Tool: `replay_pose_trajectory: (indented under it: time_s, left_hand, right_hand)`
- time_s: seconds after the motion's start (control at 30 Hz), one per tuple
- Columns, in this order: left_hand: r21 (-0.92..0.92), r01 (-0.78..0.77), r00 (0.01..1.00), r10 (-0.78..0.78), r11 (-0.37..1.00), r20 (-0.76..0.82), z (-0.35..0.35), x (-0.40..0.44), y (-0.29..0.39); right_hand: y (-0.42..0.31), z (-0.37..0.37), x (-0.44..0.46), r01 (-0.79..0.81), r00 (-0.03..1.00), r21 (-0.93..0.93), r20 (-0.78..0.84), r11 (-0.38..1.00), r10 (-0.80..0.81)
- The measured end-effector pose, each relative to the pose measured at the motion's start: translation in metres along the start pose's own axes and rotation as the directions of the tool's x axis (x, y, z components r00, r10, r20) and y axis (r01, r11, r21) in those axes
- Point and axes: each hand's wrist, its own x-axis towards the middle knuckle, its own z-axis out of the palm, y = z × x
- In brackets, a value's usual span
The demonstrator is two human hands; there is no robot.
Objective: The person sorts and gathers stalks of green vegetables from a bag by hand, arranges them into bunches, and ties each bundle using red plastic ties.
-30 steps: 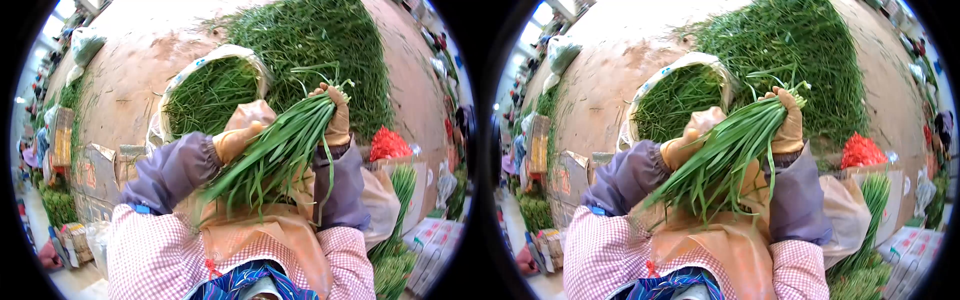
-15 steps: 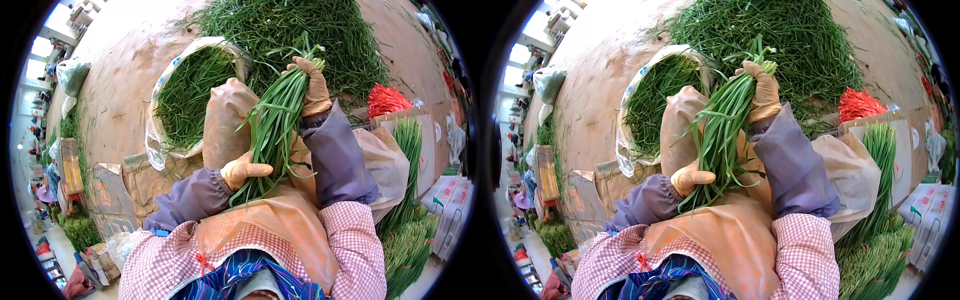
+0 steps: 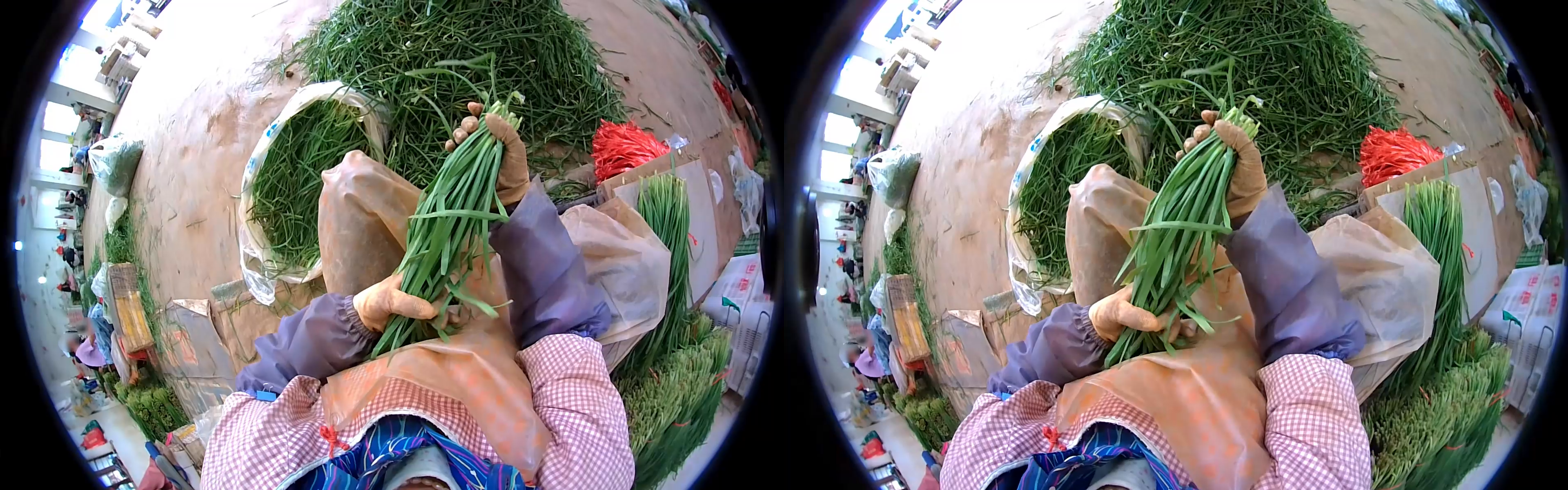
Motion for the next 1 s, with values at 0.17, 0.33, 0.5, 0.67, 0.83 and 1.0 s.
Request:
replay_pose_trajectory:
  time_s: [0.17, 0.33, 0.5, 0.67, 0.83, 1.0]
  left_hand:
    - [0.102, 0.098, 0.987, -0.083, 0.99, -0.138, 0.016, -0.006, 0.029]
    - [0.614, 0.137, 0.872, 0.199, 0.778, -0.448, 0.01, -0.021, 0.067]
    - [0.643, 0.177, 0.817, 0.253, 0.745, -0.518, -0.005, -0.052, 0.087]
    - [0.347, 0.167, 0.848, 0.046, 0.923, -0.528, -0.048, -0.091, 0.072]
    - [0.332, 0.131, 0.887, 0.039, 0.934, -0.459, -0.053, -0.099, 0.05]
    - [0.341, 0.152, 0.892, 0.02, 0.928, -0.452, -0.046, -0.102, 0.052]
  right_hand:
    - [-0.007, 0.008, -0.013, -0.096, 0.995, 0.011, 0.001, 0.995, 0.096]
    - [0.016, 0.005, -0.025, -0.146, 0.988, -0.064, 0.047, 0.987, 0.149]
    - [0.039, 0.011, -0.032, -0.505, 0.862, -0.321, -0.147, 0.801, 0.485]
    - [0.015, -0.006, -0.03, -0.465, 0.885, -0.245, -0.102, 0.85, 0.455]
    - [-0.05, -0.015, -0.001, 0.08, 0.992, -0.12, 0.109, 0.99, -0.067]
    - [-0.102, -0.052, 0.018, -0.351, 0.914, -0.88, -0.397, 0.32, -0.089]
